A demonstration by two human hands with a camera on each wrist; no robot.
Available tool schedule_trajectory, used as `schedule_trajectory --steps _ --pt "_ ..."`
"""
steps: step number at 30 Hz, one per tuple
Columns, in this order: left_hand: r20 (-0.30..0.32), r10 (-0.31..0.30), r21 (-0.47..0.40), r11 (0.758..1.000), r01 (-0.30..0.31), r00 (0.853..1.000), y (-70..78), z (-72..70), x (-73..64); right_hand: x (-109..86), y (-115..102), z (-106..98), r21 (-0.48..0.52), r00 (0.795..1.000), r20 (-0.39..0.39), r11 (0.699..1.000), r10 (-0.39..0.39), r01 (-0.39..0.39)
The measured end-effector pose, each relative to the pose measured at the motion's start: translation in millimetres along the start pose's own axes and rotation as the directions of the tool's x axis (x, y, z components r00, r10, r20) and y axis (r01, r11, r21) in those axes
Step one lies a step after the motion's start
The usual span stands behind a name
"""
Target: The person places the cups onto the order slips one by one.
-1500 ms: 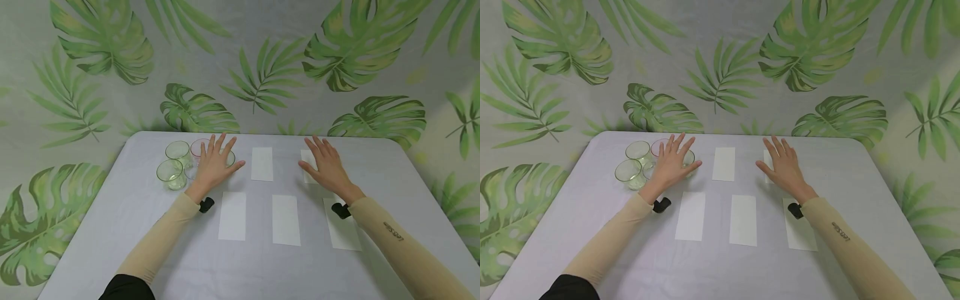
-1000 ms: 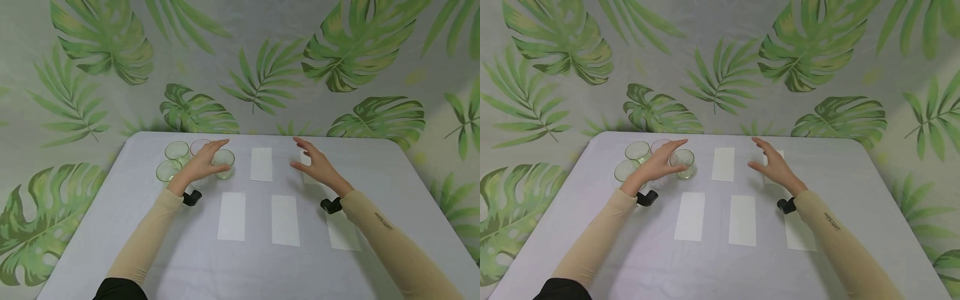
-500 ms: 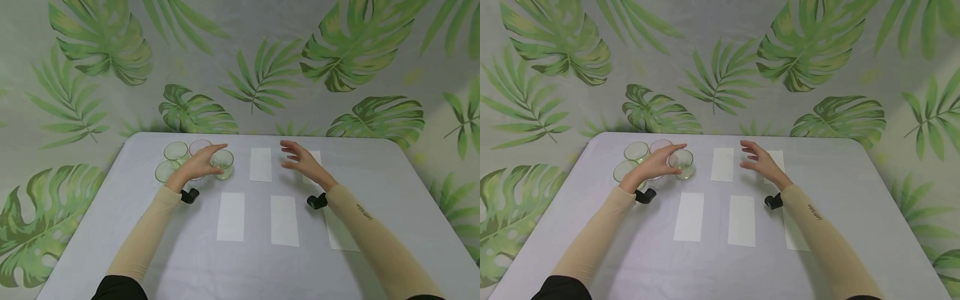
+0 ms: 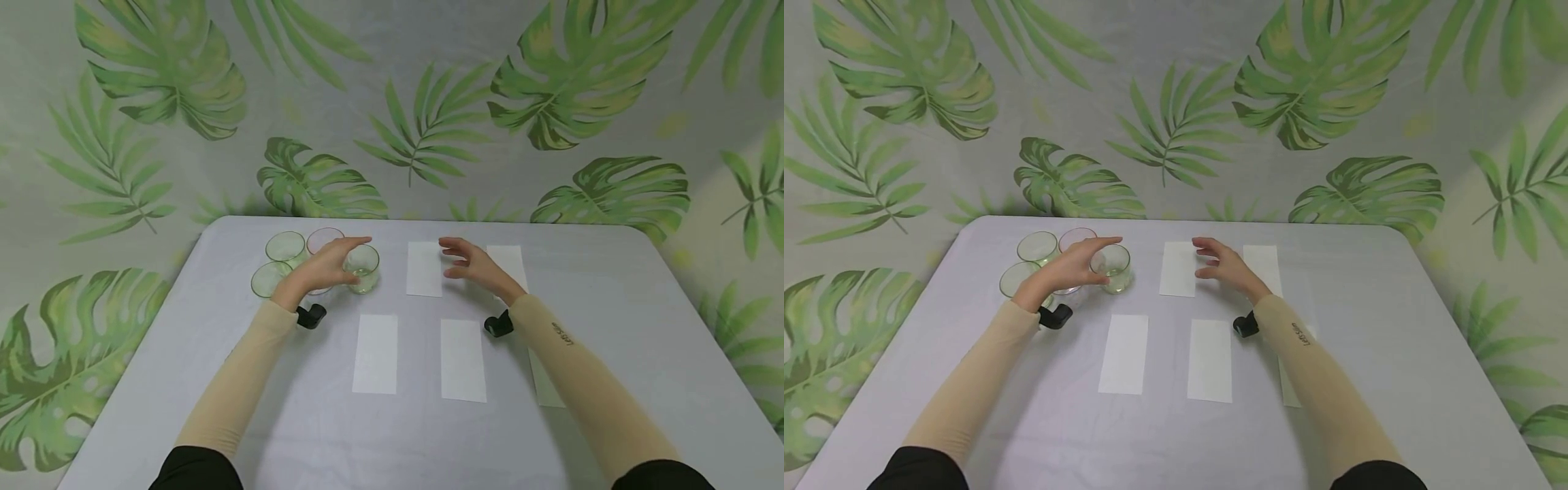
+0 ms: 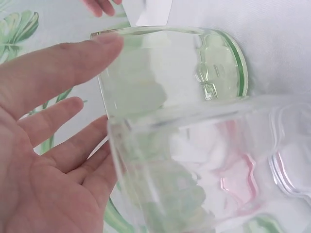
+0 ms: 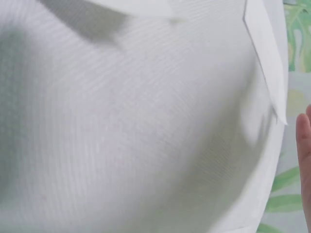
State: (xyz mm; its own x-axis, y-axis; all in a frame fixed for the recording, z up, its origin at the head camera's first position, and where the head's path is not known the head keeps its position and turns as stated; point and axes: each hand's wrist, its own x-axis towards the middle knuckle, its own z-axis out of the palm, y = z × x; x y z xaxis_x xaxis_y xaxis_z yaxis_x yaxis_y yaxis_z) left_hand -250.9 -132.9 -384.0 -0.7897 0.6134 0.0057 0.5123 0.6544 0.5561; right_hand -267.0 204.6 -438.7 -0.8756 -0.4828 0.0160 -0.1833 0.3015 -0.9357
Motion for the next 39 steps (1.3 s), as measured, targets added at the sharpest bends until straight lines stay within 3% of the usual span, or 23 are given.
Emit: schedule_trajectory --steps 6,18,32,39 --pt "0.017 0.008 0.006 1.0 -0.008 1.0 1.0 0.3 2.3 7.2 7 6 -0.027 1.0 0.013 0.999 0.022 -0.021" --pt "-0.03 0.039 -0.012 0.999 -0.039 0.999 1.7 8.4 8.8 13.5 11 14 -0.078 0.996 0.034 0.994 0.078 -0.075" --pt "-0.082 0.064 -0.02 0.998 -0.066 0.995 19.6 15.8 22.7 13.2 12 16 -0.158 0.99 0.044 0.979 0.136 -0.127" --pt "-0.102 0.073 -0.07 0.994 -0.081 0.992 23.7 24.8 35.2 14.5 12 21 -0.216 0.994 0.027 0.972 0.103 -0.095"
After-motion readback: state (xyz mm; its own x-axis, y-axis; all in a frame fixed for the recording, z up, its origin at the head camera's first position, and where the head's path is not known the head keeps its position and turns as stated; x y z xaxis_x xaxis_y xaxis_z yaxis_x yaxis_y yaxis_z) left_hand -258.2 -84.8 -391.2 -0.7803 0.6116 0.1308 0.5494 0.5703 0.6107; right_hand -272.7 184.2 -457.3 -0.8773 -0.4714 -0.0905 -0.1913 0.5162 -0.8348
